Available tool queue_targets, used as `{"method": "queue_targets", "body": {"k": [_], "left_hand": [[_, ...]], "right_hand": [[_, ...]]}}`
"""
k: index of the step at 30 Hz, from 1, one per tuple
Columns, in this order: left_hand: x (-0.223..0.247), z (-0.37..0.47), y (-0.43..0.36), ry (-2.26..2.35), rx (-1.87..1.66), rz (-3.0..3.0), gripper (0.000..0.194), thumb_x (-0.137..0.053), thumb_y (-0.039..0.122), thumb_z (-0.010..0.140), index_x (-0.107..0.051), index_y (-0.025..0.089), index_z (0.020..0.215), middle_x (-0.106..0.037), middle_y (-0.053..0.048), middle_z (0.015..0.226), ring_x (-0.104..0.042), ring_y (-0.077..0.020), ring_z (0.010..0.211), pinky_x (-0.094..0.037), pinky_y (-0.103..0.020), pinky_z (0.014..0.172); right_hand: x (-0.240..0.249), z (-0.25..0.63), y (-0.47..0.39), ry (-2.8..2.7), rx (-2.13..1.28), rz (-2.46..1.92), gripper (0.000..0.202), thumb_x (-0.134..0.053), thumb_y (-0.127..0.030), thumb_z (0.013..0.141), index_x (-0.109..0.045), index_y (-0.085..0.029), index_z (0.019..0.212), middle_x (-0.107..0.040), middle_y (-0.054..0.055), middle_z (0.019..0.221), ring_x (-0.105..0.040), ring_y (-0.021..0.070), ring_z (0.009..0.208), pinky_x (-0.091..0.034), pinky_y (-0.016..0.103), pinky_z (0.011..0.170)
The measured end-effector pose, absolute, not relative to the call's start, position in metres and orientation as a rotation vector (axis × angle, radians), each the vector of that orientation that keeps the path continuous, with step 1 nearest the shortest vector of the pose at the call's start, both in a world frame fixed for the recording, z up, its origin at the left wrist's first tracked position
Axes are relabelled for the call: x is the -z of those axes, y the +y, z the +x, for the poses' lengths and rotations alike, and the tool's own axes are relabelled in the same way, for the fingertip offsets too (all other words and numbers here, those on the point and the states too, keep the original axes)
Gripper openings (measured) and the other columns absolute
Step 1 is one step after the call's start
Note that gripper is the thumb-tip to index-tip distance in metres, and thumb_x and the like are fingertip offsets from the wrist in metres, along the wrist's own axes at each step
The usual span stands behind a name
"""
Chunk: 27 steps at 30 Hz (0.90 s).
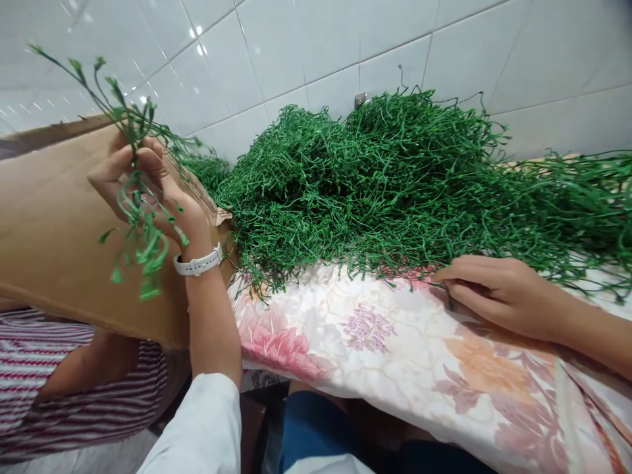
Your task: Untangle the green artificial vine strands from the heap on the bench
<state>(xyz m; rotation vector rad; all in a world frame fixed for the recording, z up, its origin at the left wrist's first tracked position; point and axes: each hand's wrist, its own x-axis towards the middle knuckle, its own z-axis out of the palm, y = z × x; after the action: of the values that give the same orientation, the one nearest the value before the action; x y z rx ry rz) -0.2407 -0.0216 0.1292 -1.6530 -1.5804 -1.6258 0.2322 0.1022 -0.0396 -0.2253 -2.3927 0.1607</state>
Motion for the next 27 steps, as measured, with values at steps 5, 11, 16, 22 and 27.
{"method": "queue_targets", "body": {"k": [5,11,16,22,27], "left_hand": [[-0.131,-0.185,0.006,-0.581,1.982,-1.43,0.022,-0.075,0.041,0.099,-0.06,0.027,0.107,-0.065,0.007,0.094,-0.064,-0.0053,0.075,-0.056,-0.028,0.075],[-0.091,-0.093,0.018,-1.04,2.152,-2.312,0.023,-0.07,0.051,0.101,-0.067,0.029,0.108,-0.06,0.007,0.077,-0.05,-0.0025,0.043,-0.033,-0.022,0.034],[-0.033,-0.026,0.014,-1.517,1.244,-3.006,0.025,-0.065,0.043,0.104,-0.069,0.019,0.1,-0.055,0.004,0.069,-0.041,-0.0058,0.054,-0.031,-0.024,0.051],[0.013,-0.001,0.021,-1.524,0.768,-3.024,0.032,-0.056,0.036,0.107,-0.051,0.019,0.08,-0.044,0.007,0.063,-0.038,-0.0083,0.058,-0.025,-0.026,0.059],[0.015,-0.001,0.019,-1.54,0.725,-2.972,0.016,-0.059,0.03,0.106,-0.061,0.017,0.099,-0.054,0.005,0.069,-0.048,-0.0101,0.062,-0.029,-0.026,0.061]], "right_hand": [[0.043,0.236,0.104,-2.491,-0.227,-0.319,0.03,-0.05,-0.02,0.103,-0.079,-0.02,0.098,-0.08,0.007,0.085,-0.076,0.0189,0.069,-0.056,0.03,0.061],[0.048,0.237,0.105,-2.409,-0.34,-0.436,0.032,-0.049,-0.022,0.102,-0.08,-0.019,0.096,-0.081,0.009,0.087,-0.075,0.0192,0.071,-0.054,0.031,0.069],[0.036,0.238,0.1,-2.161,-0.714,-0.771,0.018,-0.06,-0.026,0.089,-0.077,-0.018,0.088,-0.075,0.005,0.073,-0.062,0.018,0.06,-0.043,0.031,0.061],[0.026,0.241,0.105,-1.865,-1.075,-0.77,0.029,-0.063,-0.046,0.095,-0.064,-0.021,0.08,-0.057,0.001,0.06,-0.045,0.0143,0.054,-0.036,0.031,0.053],[0.031,0.245,0.107,-1.847,-0.981,-0.677,0.039,-0.065,-0.061,0.099,-0.066,-0.022,0.095,-0.056,0.0,0.069,-0.048,0.0144,0.061,-0.037,0.031,0.058]]}}
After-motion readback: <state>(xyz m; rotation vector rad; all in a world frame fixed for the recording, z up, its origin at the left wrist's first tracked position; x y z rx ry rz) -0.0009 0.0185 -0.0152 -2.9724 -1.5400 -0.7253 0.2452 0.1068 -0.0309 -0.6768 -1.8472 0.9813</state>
